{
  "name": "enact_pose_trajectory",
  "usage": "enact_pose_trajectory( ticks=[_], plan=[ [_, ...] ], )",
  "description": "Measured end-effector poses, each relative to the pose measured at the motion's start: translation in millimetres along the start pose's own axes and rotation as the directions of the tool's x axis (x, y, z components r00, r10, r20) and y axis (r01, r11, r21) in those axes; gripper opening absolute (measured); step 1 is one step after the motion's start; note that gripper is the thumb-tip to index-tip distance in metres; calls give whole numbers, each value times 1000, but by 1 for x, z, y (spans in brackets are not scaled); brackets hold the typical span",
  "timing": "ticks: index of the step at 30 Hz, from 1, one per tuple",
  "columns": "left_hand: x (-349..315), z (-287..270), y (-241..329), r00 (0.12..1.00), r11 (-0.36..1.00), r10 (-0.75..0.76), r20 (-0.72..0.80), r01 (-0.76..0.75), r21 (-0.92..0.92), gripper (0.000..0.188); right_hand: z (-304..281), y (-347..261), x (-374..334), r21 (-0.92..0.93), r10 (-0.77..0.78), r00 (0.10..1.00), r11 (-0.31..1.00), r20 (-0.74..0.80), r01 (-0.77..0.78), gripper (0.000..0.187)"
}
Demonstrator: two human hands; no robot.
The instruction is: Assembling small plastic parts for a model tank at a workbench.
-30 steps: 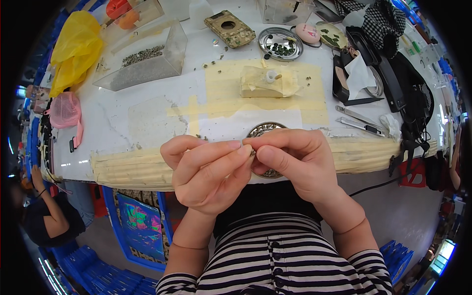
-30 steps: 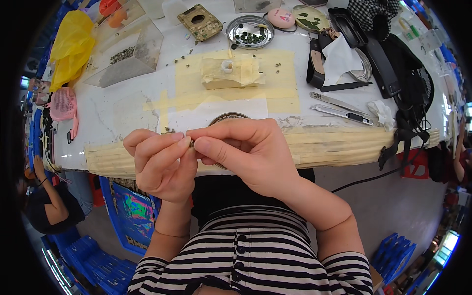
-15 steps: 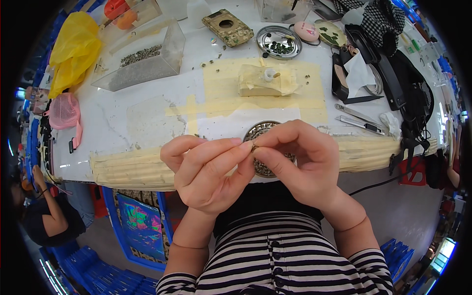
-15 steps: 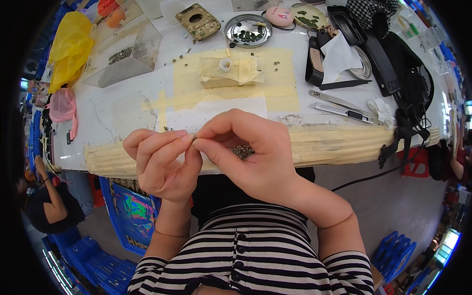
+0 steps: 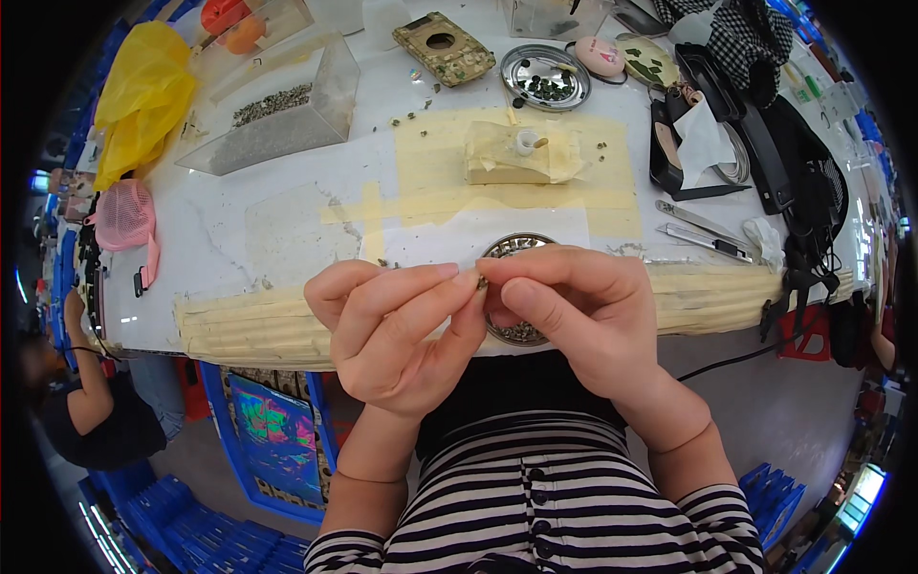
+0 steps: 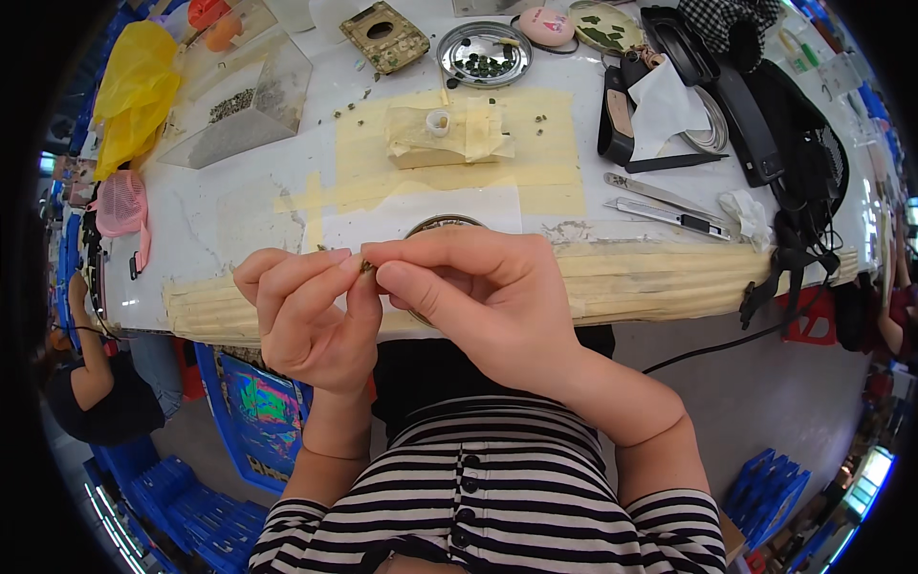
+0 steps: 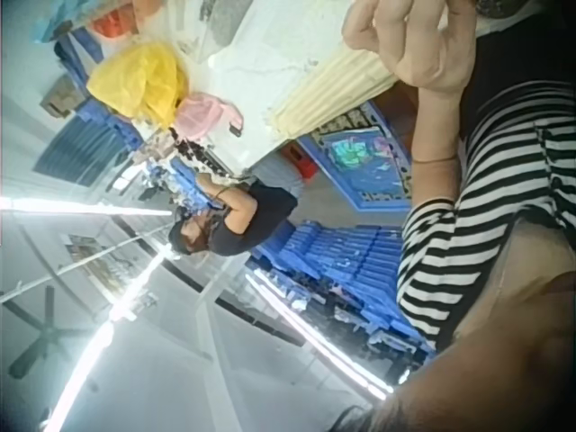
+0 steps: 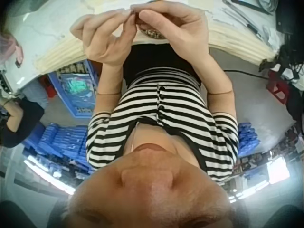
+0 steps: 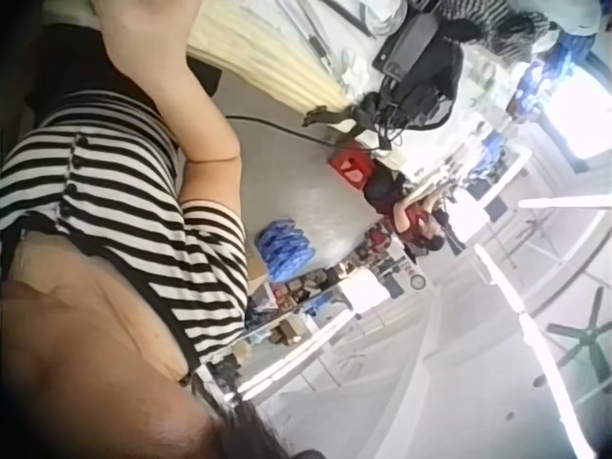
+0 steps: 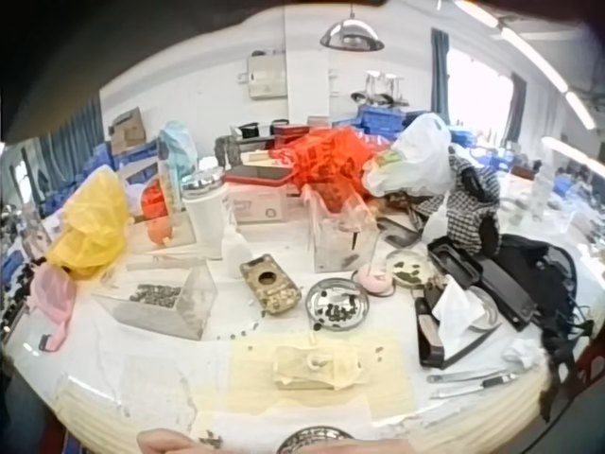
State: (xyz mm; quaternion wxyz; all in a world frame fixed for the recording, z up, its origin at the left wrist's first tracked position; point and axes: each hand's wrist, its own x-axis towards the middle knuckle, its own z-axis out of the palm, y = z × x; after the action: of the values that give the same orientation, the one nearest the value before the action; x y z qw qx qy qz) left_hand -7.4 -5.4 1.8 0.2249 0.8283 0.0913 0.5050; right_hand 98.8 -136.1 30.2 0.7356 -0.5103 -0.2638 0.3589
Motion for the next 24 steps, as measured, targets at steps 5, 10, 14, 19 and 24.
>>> enact_pose_trajectory(
  ticks=[5,10,14,19,24],
  plan=[
    [0,-3,1,997,996,76,12,-76,-38,30,-7,-7,3,165,234,965,954,115,-251,19],
    [-1,-3,2,998,997,61,12,-61,-42,29,-9,-11,5,199,258,950,936,175,-291,17],
    [1,-3,5,997,998,41,72,-43,34,22,-5,-5,2,11,83,995,996,56,-83,13],
    [-1,0,4,999,1000,5,52,-7,31,22,-3,-1,3,-577,-435,887,688,156,440,14],
    [2,3,0,998,998,-54,35,54,-10,27,-1,8,5,-690,-620,732,399,283,604,22]
  ],
)
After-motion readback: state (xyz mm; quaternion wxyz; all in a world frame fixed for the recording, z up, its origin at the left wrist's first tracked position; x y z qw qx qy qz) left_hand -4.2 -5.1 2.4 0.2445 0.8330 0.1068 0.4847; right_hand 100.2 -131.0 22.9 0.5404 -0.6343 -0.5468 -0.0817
